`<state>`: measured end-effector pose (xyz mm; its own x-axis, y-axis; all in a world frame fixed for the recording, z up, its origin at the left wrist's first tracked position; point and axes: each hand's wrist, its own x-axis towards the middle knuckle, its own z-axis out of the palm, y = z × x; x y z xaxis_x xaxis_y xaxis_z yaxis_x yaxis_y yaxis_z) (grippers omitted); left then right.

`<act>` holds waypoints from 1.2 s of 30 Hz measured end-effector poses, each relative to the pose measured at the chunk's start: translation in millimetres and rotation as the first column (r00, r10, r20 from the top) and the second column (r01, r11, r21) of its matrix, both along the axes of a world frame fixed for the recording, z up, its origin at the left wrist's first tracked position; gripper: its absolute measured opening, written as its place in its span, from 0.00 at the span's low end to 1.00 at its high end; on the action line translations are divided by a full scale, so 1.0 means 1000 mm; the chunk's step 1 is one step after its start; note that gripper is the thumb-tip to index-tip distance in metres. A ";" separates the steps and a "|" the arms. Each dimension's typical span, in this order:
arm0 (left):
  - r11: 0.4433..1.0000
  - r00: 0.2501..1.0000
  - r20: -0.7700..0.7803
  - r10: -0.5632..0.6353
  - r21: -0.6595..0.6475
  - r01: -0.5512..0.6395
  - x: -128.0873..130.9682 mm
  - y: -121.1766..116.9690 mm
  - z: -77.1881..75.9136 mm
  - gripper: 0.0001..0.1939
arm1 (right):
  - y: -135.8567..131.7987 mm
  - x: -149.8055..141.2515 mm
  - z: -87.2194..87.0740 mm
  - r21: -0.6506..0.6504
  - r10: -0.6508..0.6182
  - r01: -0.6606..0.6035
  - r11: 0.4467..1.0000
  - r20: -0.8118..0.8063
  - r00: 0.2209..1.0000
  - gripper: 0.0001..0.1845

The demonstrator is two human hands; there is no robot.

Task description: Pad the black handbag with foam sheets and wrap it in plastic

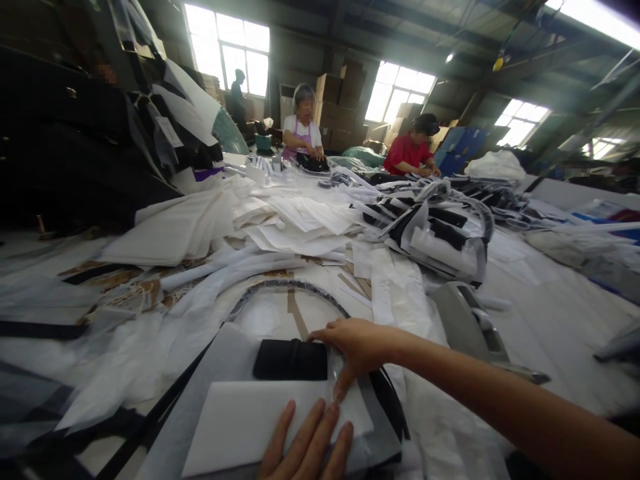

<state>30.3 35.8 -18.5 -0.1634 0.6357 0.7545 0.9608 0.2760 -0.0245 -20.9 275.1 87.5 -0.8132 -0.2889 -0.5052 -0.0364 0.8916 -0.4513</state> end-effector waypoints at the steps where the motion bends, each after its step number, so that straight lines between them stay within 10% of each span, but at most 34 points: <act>1: 1.000 1.000 0.010 -0.012 -0.024 0.012 0.000 -0.001 0.001 0.16 | -0.003 0.000 -0.004 0.028 -0.008 0.008 1.000 0.003 1.000 0.56; 8: 0.981 0.997 -0.049 -0.060 -0.186 0.050 -0.007 -0.012 0.008 0.22 | -0.006 0.033 -0.008 -0.052 -0.260 0.256 0.965 -0.298 0.918 0.22; 14: 0.972 0.985 -0.163 -0.062 -0.232 0.023 -0.010 -0.017 0.012 0.24 | -0.005 0.159 -0.045 -0.116 -0.377 0.497 0.860 -0.801 0.465 0.22; 18: 0.969 0.979 -0.202 -0.037 -0.246 -0.014 -0.007 -0.017 0.017 0.26 | 0.000 0.195 -0.076 0.095 -0.247 0.496 0.863 -0.777 0.579 0.26; 23: 0.965 0.967 -0.255 -0.028 -0.259 -0.040 -0.006 -0.016 0.022 0.28 | 0.015 0.187 -0.071 0.218 -0.184 0.423 0.880 -0.664 0.725 0.26; 31: 0.971 0.973 -0.230 0.012 -0.230 -0.066 -0.007 -0.008 0.022 0.28 | 0.069 0.180 -0.049 0.187 -0.203 0.391 0.901 -0.616 0.762 0.24; 36: 0.973 0.982 -0.187 0.019 -0.223 -0.061 -0.003 -0.008 0.023 0.29 | 0.046 0.187 -0.029 0.129 -0.204 0.409 0.903 -0.709 0.675 0.20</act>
